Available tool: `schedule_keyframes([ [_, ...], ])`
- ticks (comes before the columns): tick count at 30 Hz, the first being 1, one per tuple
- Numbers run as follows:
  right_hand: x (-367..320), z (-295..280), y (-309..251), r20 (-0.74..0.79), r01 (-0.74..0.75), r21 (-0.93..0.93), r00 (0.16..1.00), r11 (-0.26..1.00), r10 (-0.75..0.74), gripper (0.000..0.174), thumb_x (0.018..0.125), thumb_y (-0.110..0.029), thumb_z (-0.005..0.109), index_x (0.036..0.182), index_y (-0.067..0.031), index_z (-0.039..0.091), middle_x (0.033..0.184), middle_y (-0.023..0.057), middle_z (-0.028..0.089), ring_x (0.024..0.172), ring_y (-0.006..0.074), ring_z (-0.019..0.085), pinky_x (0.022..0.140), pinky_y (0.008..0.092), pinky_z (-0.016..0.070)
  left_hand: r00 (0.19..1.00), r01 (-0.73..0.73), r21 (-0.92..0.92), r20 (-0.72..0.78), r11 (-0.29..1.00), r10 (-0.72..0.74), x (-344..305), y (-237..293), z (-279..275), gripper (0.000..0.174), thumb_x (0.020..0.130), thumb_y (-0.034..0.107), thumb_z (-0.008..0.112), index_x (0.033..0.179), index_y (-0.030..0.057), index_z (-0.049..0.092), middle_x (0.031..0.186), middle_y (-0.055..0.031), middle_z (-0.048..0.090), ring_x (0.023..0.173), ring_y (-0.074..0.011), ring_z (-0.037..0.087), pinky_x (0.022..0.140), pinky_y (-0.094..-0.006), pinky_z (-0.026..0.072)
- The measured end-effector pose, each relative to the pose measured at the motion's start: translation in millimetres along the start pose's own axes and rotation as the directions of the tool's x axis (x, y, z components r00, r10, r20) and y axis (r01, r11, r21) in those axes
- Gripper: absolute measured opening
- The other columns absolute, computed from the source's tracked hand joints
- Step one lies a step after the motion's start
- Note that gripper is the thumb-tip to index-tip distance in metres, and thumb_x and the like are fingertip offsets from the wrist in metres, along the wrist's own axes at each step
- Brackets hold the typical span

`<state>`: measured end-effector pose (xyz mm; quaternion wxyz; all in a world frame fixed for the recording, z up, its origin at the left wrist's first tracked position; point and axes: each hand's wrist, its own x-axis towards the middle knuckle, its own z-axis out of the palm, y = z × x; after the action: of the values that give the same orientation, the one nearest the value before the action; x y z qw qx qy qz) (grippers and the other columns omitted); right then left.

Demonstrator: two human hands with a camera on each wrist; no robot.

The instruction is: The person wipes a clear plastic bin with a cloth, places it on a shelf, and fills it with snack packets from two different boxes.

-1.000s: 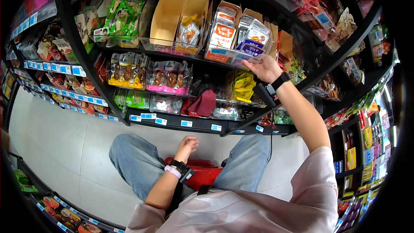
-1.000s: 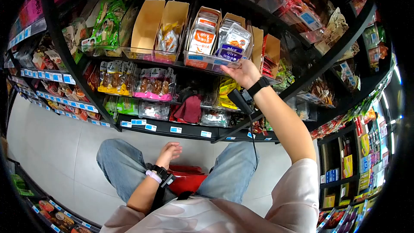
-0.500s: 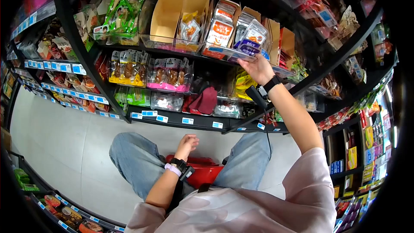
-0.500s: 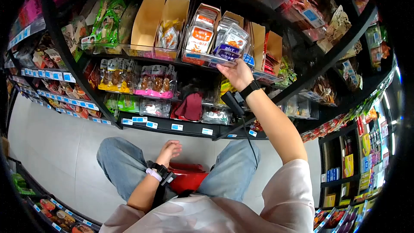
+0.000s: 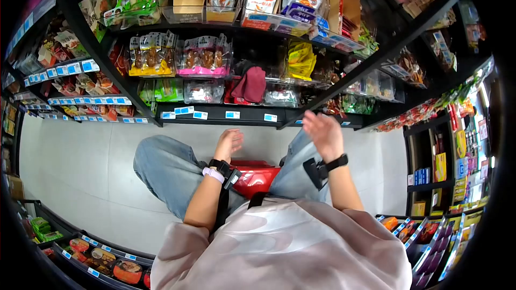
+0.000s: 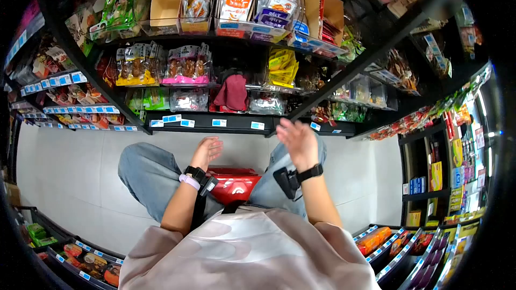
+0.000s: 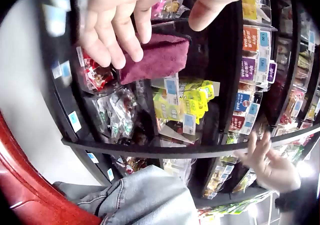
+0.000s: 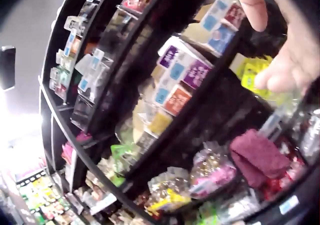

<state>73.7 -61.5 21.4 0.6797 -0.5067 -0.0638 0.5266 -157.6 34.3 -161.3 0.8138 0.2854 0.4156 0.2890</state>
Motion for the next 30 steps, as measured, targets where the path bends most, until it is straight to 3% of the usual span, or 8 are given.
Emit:
schedule_keyframes([
  [3,-24.7,-48.0,34.6,-0.218,-0.156,0.126,0.959,0.980,0.181,0.021,0.085,-0.016,0.038,0.097,0.0006,0.046,0.103,0.0161,0.057,0.091,0.0298,0.055,0.080,0.0401,0.0442,1.000,0.005,0.022,-0.008,1.000,-0.005,-3.3,3.8,-0.2,0.036,0.083,0.033,0.049,0.109,0.0080,0.050,0.107,-0.0110,0.056,0.098,-0.0219,0.053,0.082,-0.0341,0.0406],
  [4,-26.7,-60.6,38.1,-0.213,-0.153,0.129,0.961,0.980,0.178,0.021,0.085,-0.016,0.038,0.097,0.0006,0.046,0.103,0.0161,0.057,0.091,0.0298,0.055,0.080,0.0401,0.0442,1.000,0.012,0.039,-0.021,0.999,-0.011,-5.5,4.4,-0.7,0.038,0.083,0.033,0.048,0.110,0.0075,0.049,0.107,-0.0111,0.056,0.098,-0.0221,0.053,0.082,-0.0343,0.0404],
  [6,-36.9,-81.5,40.3,-0.279,-0.206,0.350,0.909,0.914,0.311,0.017,0.084,-0.014,0.040,0.094,-0.0015,0.046,0.099,0.0144,0.057,0.090,0.0290,0.055,0.078,0.0398,0.0441,1.000,0.018,0.053,-0.025,0.998,-0.017,-6.5,2.8,0.1,0.039,0.082,0.034,0.048,0.111,0.0075,0.049,0.107,-0.0111,0.056,0.098,-0.0224,0.053,0.083,-0.0348,0.0403],
  [9,-48.9,-90.0,26.0,-0.284,-0.091,0.291,0.942,0.952,0.176,0.015,0.084,-0.013,0.041,0.093,-0.0024,0.046,0.101,0.0147,0.056,0.089,0.0283,0.054,0.078,0.0392,0.0442,1.000,0.019,0.072,-0.020,0.997,-0.017,-4.7,1.7,-1.6,0.041,0.081,0.035,0.049,0.112,0.0070,0.049,0.107,-0.0112,0.056,0.099,-0.0237,0.053,0.083,-0.0363,0.0402],
  [14,-55.9,-70.9,-4.0,-0.198,0.031,0.262,0.980,0.965,0.022,0.019,0.084,-0.011,0.044,0.102,-0.0048,0.040,0.105,0.0151,0.052,0.089,0.0278,0.053,0.076,0.0381,0.0444,0.995,0.078,-0.016,-0.067,0.997,-0.079,2.0,-3.2,-14.9,0.044,0.079,0.035,0.052,0.112,0.0054,0.049,0.108,-0.0117,0.056,0.100,-0.0246,0.052,0.084,-0.0370,0.0403],
  [19,-56.6,-55.6,-12.5,-0.103,-0.017,0.335,0.993,0.942,0.055,0.018,0.084,-0.012,0.045,0.100,-0.0042,0.042,0.104,0.0149,0.053,0.088,0.0275,0.053,0.076,0.0373,0.0443,0.990,0.085,-0.036,-0.111,0.996,-0.089,-4.2,-4.2,-21.5,0.044,0.078,0.036,0.053,0.112,0.0078,0.049,0.108,-0.0104,0.055,0.099,-0.0243,0.052,0.082,-0.0368,0.0412],
  [21,-54.7,-56.4,-13.9,-0.019,-0.104,0.394,0.992,0.913,0.121,0.015,0.083,-0.012,0.045,0.096,-0.0037,0.045,0.103,0.0148,0.053,0.087,0.0272,0.052,0.076,0.0373,0.0444,0.985,0.091,-0.035,-0.146,0.995,-0.095,-3.6,-5.2,-26.6,0.043,0.078,0.036,0.053,0.111,0.0087,0.049,0.108,-0.0099,0.056,0.098,-0.0242,0.052,0.082,-0.0368,0.0415],
  [30,-60.6,-80.9,-23.5,0.066,-0.099,0.541,0.995,0.835,0.075,0.012,0.083,-0.010,0.045,0.093,-0.0025,0.047,0.101,0.0137,0.054,0.082,0.0247,0.053,0.074,0.0351,0.0454,0.944,0.157,-0.047,-0.285,0.986,-0.164,-17.6,-11.8,-42.0,0.036,0.078,0.033,0.052,0.106,0.0101,0.048,0.109,-0.0102,0.055,0.099,-0.0261,0.053,0.084,-0.0387,0.0423],
])
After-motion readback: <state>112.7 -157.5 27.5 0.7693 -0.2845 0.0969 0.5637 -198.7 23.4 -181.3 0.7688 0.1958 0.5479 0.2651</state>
